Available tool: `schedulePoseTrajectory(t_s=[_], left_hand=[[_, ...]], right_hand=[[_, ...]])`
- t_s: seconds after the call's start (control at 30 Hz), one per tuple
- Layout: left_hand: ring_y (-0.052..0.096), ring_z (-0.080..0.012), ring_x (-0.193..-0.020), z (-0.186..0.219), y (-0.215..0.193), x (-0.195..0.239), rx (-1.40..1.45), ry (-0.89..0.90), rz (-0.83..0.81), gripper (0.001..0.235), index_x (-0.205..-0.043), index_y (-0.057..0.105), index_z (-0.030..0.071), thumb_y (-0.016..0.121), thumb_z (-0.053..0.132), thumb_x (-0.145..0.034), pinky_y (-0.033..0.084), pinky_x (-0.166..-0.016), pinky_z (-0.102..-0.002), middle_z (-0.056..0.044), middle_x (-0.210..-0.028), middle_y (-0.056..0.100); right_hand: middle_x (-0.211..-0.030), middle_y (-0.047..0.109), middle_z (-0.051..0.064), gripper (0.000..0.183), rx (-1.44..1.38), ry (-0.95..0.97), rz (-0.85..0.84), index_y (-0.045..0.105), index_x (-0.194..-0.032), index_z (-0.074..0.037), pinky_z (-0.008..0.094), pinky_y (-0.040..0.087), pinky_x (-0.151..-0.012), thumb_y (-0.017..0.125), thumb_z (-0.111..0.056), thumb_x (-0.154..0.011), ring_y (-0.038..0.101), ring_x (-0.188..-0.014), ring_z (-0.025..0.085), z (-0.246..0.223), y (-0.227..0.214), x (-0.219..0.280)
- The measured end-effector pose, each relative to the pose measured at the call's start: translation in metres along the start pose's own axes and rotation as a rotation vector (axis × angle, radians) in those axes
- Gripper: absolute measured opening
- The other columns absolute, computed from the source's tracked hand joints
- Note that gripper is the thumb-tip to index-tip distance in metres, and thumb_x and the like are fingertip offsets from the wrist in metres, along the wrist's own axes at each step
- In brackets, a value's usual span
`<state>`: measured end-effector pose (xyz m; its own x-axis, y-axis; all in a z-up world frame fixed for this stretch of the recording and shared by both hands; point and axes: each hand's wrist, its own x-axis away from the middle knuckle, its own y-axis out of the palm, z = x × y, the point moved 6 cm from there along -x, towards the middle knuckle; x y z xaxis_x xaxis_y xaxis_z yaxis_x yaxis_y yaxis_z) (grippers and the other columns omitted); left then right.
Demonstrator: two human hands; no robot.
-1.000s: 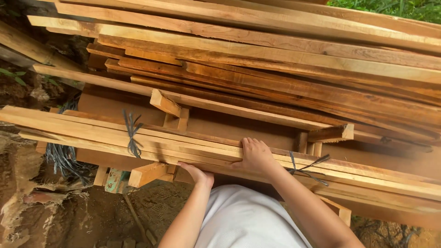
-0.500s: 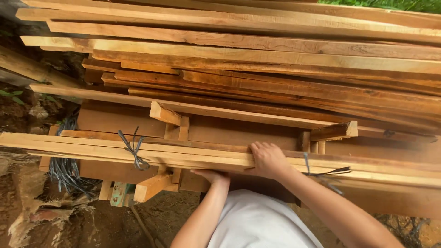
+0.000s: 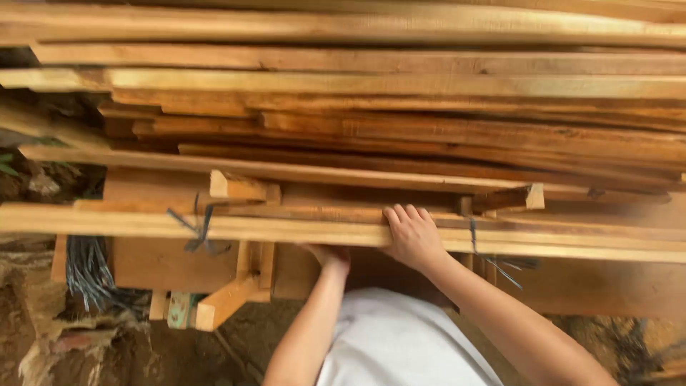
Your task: The person gathers several wooden planks from a stack and aligns them. They then use black plastic straps to tie the planks together, wrapping the straps around the wood and securing them by hand. The person repeats this process for another set of planks.
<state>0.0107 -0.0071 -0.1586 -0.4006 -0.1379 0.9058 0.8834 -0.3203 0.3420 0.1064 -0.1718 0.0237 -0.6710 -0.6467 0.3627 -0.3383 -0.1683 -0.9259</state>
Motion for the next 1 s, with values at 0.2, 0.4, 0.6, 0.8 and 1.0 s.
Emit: schedulePoseTrajectory(t_s=[0.2,0.4,0.6,0.8,1.0], left_hand=[[0.016,-0.037,-0.157,-0.06,-0.034,0.034,-0.05,-0.113,-0.095,0.092,-0.166,-0.004,0.016,0.016,0.076,-0.099,0.009,-0.129,-0.054,-0.02,-0.17,0.014],[0.076,-0.0162,-0.083,-0.004,0.071,0.153,-1.488,0.503,-0.565,0.019,-0.085,0.08,0.021,0.069,0.032,-0.095,0.057,-0.075,-0.032,-0.003,-0.078,0.078],[0.05,-0.0269,-0.136,0.086,0.142,0.155,-2.111,1.306,-0.45,0.096,-0.15,0.048,0.02,0.082,0.064,-0.071,0.033,-0.116,-0.052,-0.004,-0.143,0.06],[0.061,-0.0196,-0.118,0.083,0.126,0.102,-2.48,1.36,-0.395,0.096,-0.132,0.057,0.023,0.082,0.072,-0.054,0.047,-0.1,-0.044,0.005,-0.122,0.064],[0.068,-0.0161,-0.093,0.081,0.111,0.091,-2.415,1.38,-0.329,0.079,-0.108,0.063,0.027,0.081,0.072,-0.045,0.051,-0.078,-0.035,0.009,-0.094,0.066]], right_hand=[[-0.12,0.061,0.004,0.09,-0.043,-0.019,0.101,0.05,-0.134,-0.017,0.037,0.043,-0.101,0.078,-0.069,-0.066,0.058,-0.118,0.022,0.006,0.015,0.001],[-0.117,0.058,0.005,0.093,-0.068,-0.039,0.108,0.048,-0.134,-0.015,0.04,0.043,-0.097,0.078,-0.066,-0.062,0.056,-0.113,0.025,0.014,0.043,-0.016],[-0.132,0.062,0.001,0.104,-0.085,-0.031,0.111,0.049,-0.145,-0.021,0.044,0.033,-0.112,0.074,-0.077,-0.062,0.055,-0.127,0.021,0.036,-0.027,0.009],[-0.137,0.058,-0.003,0.102,0.004,0.077,0.072,0.048,-0.142,-0.023,0.045,0.038,-0.114,0.075,-0.075,-0.058,0.056,-0.129,0.019,0.097,0.023,0.021],[-0.107,0.065,-0.006,0.086,-0.004,-0.034,0.147,0.055,-0.128,-0.023,0.031,0.055,-0.091,0.072,-0.073,-0.06,0.068,-0.105,0.014,0.093,0.018,0.026]])
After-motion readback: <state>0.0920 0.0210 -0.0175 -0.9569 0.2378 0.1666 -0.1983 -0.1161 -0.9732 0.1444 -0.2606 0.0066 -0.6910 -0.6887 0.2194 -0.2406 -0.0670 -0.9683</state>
